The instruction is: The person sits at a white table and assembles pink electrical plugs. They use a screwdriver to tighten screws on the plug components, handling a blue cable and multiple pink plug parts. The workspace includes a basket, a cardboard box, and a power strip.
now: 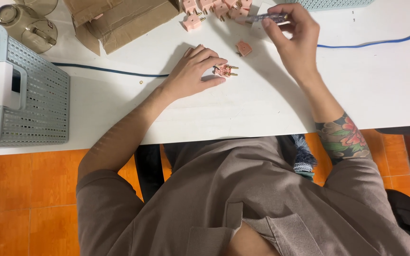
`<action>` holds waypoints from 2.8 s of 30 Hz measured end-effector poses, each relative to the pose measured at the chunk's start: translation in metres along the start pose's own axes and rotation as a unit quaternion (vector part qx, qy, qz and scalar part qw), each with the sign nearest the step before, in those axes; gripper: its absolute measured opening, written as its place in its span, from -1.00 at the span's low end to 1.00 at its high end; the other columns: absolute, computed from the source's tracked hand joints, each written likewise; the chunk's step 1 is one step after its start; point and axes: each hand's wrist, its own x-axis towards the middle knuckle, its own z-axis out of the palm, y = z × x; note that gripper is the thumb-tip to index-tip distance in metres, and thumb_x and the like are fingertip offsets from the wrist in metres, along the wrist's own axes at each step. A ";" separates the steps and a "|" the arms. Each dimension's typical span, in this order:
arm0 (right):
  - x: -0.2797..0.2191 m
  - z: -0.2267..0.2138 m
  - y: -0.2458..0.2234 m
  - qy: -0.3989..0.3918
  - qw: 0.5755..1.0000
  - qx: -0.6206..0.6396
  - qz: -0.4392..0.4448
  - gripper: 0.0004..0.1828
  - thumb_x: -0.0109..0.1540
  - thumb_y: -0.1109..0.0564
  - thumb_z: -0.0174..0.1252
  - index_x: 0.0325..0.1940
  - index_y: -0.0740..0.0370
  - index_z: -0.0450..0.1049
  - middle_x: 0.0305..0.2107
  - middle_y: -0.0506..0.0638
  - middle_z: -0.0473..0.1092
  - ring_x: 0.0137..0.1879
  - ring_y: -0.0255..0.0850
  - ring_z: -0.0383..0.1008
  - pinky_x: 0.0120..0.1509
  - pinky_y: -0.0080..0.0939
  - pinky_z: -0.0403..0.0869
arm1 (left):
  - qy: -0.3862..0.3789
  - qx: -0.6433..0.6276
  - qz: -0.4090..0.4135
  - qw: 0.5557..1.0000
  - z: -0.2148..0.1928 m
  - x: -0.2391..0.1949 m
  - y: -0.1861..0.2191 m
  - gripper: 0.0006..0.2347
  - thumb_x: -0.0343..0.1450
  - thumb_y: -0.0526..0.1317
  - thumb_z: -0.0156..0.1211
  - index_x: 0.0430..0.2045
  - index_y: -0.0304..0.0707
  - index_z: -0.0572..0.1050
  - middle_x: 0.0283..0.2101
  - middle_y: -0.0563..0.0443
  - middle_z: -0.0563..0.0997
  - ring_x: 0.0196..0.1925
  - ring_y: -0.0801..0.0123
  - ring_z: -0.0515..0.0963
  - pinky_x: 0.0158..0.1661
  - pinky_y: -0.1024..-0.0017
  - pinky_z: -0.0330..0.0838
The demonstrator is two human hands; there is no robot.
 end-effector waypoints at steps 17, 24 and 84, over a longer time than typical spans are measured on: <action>-0.018 0.028 -0.023 -0.150 0.975 0.163 -0.028 -0.44 0.70 -0.15 -0.06 0.63 0.29 0.24 0.05 0.25 0.57 0.19 0.02 0.67 0.33 -0.05 0.63 | 0.025 0.066 -0.024 0.997 0.017 0.005 -0.007 -0.69 0.61 0.09 0.44 0.07 -0.07 0.74 -0.01 0.17 0.66 0.11 0.20 0.49 0.13 0.17 0.28; -0.020 0.029 -0.019 -0.153 0.976 0.151 -0.043 -0.46 0.71 -0.11 -0.09 0.64 0.31 0.23 0.05 0.24 0.58 0.18 0.00 0.65 0.32 -0.06 0.59 | 0.020 0.058 -0.024 0.998 0.016 0.005 -0.005 -0.70 0.61 0.10 0.43 0.06 -0.04 0.74 0.00 0.18 0.65 0.11 0.20 0.48 0.15 0.16 0.29; -0.022 0.050 -0.003 -0.032 0.984 0.022 -0.172 -0.68 0.70 0.32 0.23 0.53 0.53 0.51 0.02 0.29 0.57 0.17 0.08 0.46 0.41 0.06 0.42 | 0.007 0.056 -0.054 0.997 0.024 0.017 -0.011 -0.65 0.54 0.24 0.34 -0.05 0.07 0.75 -0.13 0.28 0.68 0.07 0.31 0.52 0.14 0.26 0.28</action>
